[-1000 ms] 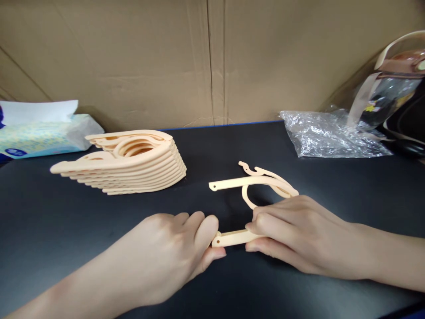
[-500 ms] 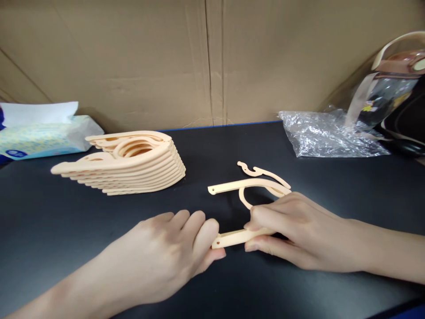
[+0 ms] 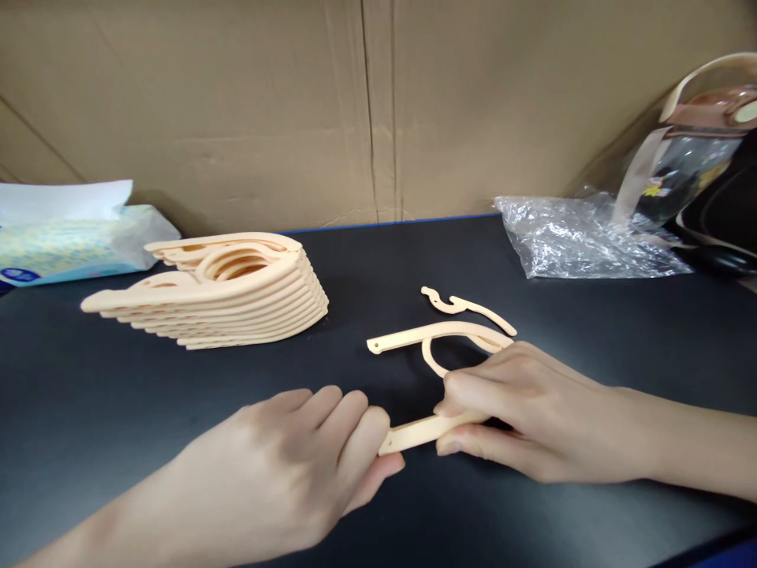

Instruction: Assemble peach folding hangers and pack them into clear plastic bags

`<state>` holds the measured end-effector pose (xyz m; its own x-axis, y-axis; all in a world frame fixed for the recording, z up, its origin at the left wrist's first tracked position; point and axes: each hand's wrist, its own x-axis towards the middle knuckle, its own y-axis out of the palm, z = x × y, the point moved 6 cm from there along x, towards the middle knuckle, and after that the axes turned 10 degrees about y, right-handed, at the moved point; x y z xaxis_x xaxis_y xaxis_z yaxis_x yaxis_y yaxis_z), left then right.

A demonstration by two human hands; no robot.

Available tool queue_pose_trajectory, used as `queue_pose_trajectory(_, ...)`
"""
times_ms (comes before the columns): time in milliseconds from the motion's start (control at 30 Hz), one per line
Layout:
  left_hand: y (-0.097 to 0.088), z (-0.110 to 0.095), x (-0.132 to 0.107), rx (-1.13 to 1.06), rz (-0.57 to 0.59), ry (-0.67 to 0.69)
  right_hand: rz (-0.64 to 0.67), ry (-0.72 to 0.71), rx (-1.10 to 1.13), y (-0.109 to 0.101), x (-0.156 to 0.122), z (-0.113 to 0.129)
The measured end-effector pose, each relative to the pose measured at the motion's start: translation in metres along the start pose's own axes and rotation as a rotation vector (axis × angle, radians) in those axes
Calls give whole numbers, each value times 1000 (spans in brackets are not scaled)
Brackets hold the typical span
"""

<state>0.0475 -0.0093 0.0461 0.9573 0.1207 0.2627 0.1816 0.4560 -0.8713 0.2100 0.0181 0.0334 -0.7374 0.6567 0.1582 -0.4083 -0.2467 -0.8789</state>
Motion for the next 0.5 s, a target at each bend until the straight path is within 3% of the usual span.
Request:
queue_pose_trajectory(267,16,5,-10,-239,-35,-161,4,13,-58,-1,0,-2)
queue_pose_trajectory(500,21,5,-16,-298,-43,-169,-13,-8,-122,0,0,0)
